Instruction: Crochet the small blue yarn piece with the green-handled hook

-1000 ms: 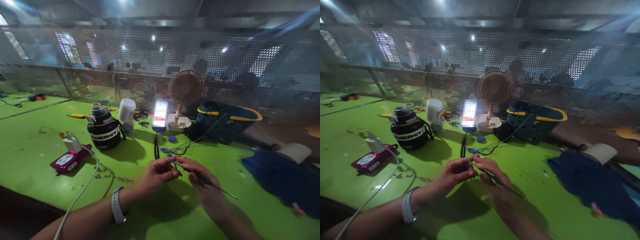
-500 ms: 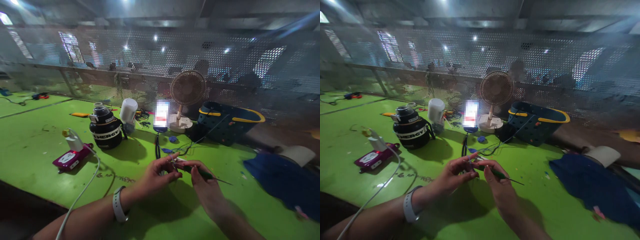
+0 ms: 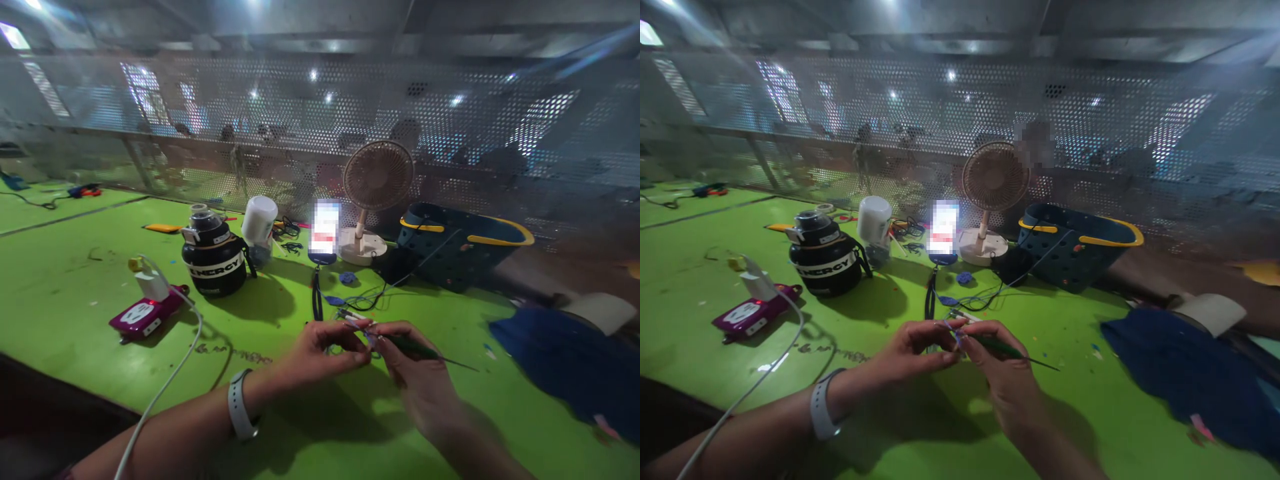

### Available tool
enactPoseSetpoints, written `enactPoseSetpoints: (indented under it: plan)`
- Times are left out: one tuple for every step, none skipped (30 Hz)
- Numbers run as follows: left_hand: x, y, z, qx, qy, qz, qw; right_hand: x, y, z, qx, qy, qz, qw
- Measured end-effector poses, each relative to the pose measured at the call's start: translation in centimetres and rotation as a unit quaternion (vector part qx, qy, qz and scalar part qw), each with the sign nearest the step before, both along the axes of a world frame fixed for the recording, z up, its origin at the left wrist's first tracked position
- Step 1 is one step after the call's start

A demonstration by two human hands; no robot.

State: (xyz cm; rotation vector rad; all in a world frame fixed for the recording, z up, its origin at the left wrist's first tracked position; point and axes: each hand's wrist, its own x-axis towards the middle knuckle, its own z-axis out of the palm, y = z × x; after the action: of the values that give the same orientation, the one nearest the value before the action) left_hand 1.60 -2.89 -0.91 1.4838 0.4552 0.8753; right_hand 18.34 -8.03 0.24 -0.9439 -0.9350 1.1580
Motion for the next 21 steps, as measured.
enactPoseSetpoints:
  plan:
    - [-0.06, 0.05, 0.13, -0.015, -0.006, -0.012, 1.000, 0.09, 0.07, 0.08, 0.000, 0.007, -0.006, 1.000]
    - [-0.11, 0.10, 0.23, -0.027, -0.014, -0.017, 0.999, 0.19, 0.14, 0.15, 0.000, 0.013, -0.010, 1.000]
    - [-0.15, 0.13, 0.31, -0.033, -0.020, -0.017, 0.999, 0.27, 0.21, 0.20, -0.001, 0.019, -0.011, 1.000]
    - [-0.19, 0.14, 0.37, -0.030, -0.023, -0.011, 0.999, 0.34, 0.26, 0.22, -0.002, 0.023, -0.011, 1.000]
    - [-0.23, 0.13, 0.44, -0.020, -0.021, 0.000, 1.000, 0.38, 0.31, 0.22, -0.003, 0.025, -0.011, 1.000]
    - [-0.27, 0.10, 0.51, -0.002, -0.015, 0.013, 1.000, 0.39, 0.36, 0.20, -0.003, 0.026, -0.012, 1.000]
    - [-0.31, 0.06, 0.59, 0.021, -0.009, 0.024, 0.999, 0.38, 0.40, 0.16, -0.002, 0.024, -0.014, 1.000]
    - [-0.34, 0.01, 0.67, 0.046, 0.000, 0.033, 0.998, 0.36, 0.44, 0.11, 0.002, 0.020, -0.017, 1.000]
    - [-0.37, -0.04, 0.74, 0.072, 0.009, 0.042, 0.996, 0.33, 0.47, 0.04, 0.007, 0.015, -0.017, 1.000]
    - [-0.38, -0.10, 0.78, 0.097, 0.014, 0.054, 0.994, 0.29, 0.50, -0.04, 0.011, 0.011, -0.016, 1.000]
    - [-0.37, -0.15, 0.79, 0.121, 0.016, 0.065, 0.990, 0.27, 0.53, -0.12, 0.013, 0.008, -0.013, 1.000]
    - [-0.34, -0.19, 0.75, 0.144, 0.013, 0.077, 0.987, 0.26, 0.56, -0.20, 0.013, 0.006, -0.009, 1.000]
    - [-0.30, -0.24, 0.68, 0.164, 0.008, 0.089, 0.982, 0.25, 0.59, -0.28, 0.012, 0.004, -0.008, 1.000]
    - [-0.25, -0.27, 0.58, 0.183, 0.006, 0.100, 0.978, 0.26, 0.61, -0.35, 0.011, 0.003, -0.010, 1.000]
    - [-0.20, -0.30, 0.47, 0.201, 0.010, 0.111, 0.973, 0.26, 0.64, -0.40, 0.010, 0.003, -0.015, 1.000]
    - [-0.17, -0.33, 0.36, 0.216, 0.020, 0.121, 0.969, 0.26, 0.68, -0.43, 0.010, 0.003, -0.022, 1.000]
    - [-0.15, -0.35, 0.27, 0.229, 0.035, 0.131, 0.964, 0.24, 0.71, -0.45, 0.009, 0.006, -0.029, 1.000]
    - [-0.16, -0.37, 0.20, 0.242, 0.053, 0.141, 0.959, 0.20, 0.74, -0.44, 0.007, 0.009, -0.036, 0.999]
    - [-0.20, -0.39, 0.14, 0.256, 0.072, 0.148, 0.952, 0.15, 0.76, -0.42, 0.003, 0.014, -0.042, 0.999]
    - [-0.24, -0.42, 0.09, 0.274, 0.089, 0.154, 0.945, 0.08, 0.78, -0.39, -0.002, 0.019, -0.044, 0.999]
    - [-0.28, -0.44, 0.02, 0.296, 0.106, 0.159, 0.936, 0.00, 0.78, -0.34, -0.006, 0.025, -0.046, 0.999]
